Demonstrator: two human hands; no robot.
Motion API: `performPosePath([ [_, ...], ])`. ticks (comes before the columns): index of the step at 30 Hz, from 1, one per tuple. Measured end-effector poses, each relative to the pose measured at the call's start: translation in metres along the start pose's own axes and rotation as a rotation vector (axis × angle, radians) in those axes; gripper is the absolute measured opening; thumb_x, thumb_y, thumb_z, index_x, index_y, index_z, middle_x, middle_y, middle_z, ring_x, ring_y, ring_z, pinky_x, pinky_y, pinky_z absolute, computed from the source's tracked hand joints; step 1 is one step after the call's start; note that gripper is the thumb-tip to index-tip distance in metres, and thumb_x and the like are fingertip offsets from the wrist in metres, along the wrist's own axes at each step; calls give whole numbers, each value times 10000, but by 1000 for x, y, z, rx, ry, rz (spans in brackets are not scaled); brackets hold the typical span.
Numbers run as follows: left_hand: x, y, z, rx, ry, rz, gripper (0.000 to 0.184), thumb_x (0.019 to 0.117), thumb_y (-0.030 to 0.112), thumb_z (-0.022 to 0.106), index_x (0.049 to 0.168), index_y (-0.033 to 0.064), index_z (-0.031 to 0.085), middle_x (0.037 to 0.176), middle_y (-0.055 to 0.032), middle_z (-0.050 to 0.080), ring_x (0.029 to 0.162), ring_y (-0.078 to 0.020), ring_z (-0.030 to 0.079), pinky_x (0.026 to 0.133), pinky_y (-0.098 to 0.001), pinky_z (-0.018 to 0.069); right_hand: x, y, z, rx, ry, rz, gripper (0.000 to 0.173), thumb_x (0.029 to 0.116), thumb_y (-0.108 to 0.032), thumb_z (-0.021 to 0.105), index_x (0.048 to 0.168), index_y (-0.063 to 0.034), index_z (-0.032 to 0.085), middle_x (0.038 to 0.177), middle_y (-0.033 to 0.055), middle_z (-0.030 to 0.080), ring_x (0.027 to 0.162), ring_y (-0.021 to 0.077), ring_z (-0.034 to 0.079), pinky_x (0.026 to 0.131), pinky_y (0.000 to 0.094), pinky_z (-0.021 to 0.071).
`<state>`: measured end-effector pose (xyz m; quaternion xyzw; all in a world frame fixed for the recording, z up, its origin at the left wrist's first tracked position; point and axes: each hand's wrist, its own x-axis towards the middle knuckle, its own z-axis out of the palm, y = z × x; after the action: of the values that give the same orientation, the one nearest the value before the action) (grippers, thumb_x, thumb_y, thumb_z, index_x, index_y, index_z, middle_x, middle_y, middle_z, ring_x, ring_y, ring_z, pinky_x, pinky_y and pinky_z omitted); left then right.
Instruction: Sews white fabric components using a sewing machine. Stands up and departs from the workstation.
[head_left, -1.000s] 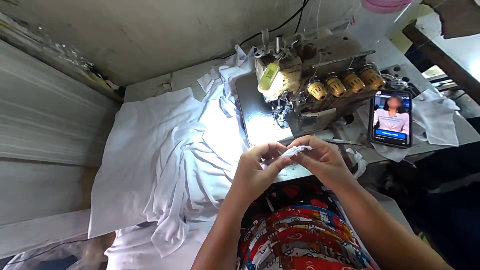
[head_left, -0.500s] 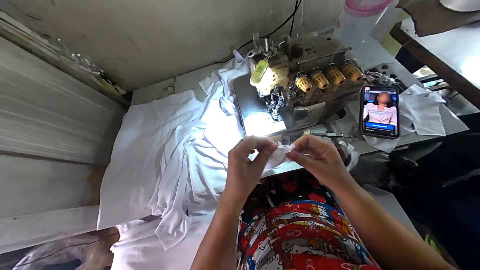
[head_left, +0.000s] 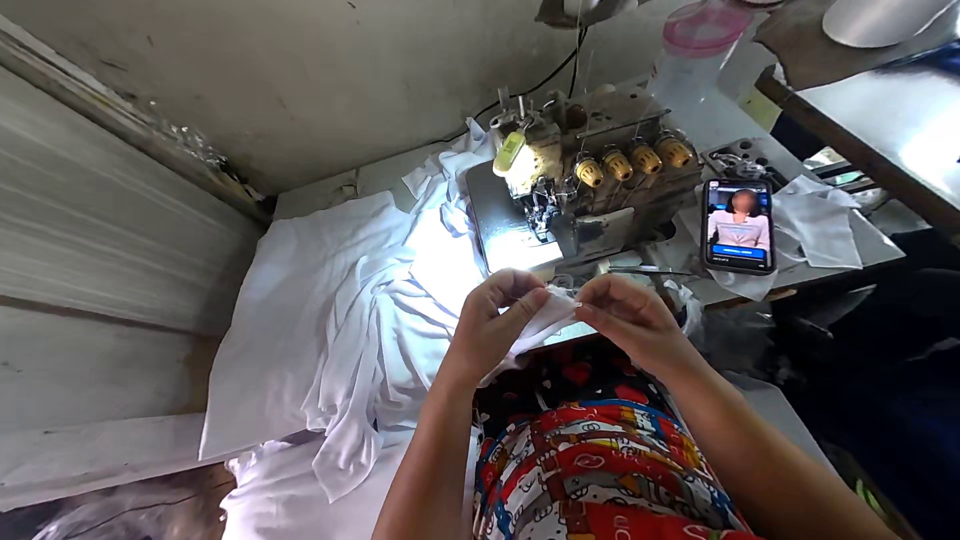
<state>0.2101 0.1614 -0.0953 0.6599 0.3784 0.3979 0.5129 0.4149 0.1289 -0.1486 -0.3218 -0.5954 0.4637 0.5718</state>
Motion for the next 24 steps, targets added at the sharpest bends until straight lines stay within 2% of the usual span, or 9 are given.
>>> performPosePath([
  [4,4,-3,9,-6,26,33,37,989,63,587,991,53,623,838,56,650,763,16,620,725,-168,530,3,0,3,-80,-19,46,422,967,-476,639,1167,-105,642,1100,-93,690,1054,-17,622,936,223,515],
  [5,6,-3,11,23,15,74,38,988,62,588,996,40,619,858,44,651,775,14,623,729,-167,533,6,0,5,-88,-3,45,407,966,-444,651,1161,-87,644,1084,-76,699,1043,-8,631,934,231,522],
  [7,9,-4,14,74,-1,142,50,985,66,605,1017,28,612,888,31,655,804,14,629,749,-164,537,11,-3,7,-142,58,24,196,993,-248,634,1059,-66,664,977,-70,705,949,-22,651,888,207,543],
  [9,10,-7,12,141,-5,189,148,975,106,650,1079,3,633,908,13,666,814,8,632,756,-163,537,15,-3,8,-191,88,4,117,992,-159,616,1001,-60,677,915,-72,703,884,-35,649,848,182,544],
  [10,10,-9,10,172,2,200,200,966,142,676,1097,-8,658,895,12,669,792,14,620,736,-153,524,16,-3,8,-206,85,-17,125,990,-157,628,997,-48,688,918,-65,711,882,-33,656,851,183,552],
  [14,6,-10,0,192,98,229,113,939,139,705,956,29,726,847,55,691,740,62,595,677,-111,490,16,-1,13,-188,62,-75,115,975,-144,654,999,-39,695,923,-70,718,882,-38,666,846,171,564],
  [18,-1,-17,-1,-15,185,210,16,931,78,702,938,69,713,878,73,719,830,19,658,772,-180,549,17,1,19,-148,71,-179,63,998,-133,630,986,-106,686,941,-106,716,906,-52,660,860,166,559],
  [20,-3,-23,2,-173,201,172,48,949,59,674,951,92,709,882,85,723,844,8,673,812,-208,566,17,4,23,-134,67,-202,67,1005,-133,621,1001,-104,681,959,-102,713,931,-54,656,874,165,556],
  [24,-6,-46,8,-283,186,-5,56,959,25,637,953,59,682,851,70,703,805,-4,668,784,-211,571,9,23,22,-132,-9,-66,83,996,-107,607,1004,-34,646,933,-52,683,851,-44,642,799,161,559],
])
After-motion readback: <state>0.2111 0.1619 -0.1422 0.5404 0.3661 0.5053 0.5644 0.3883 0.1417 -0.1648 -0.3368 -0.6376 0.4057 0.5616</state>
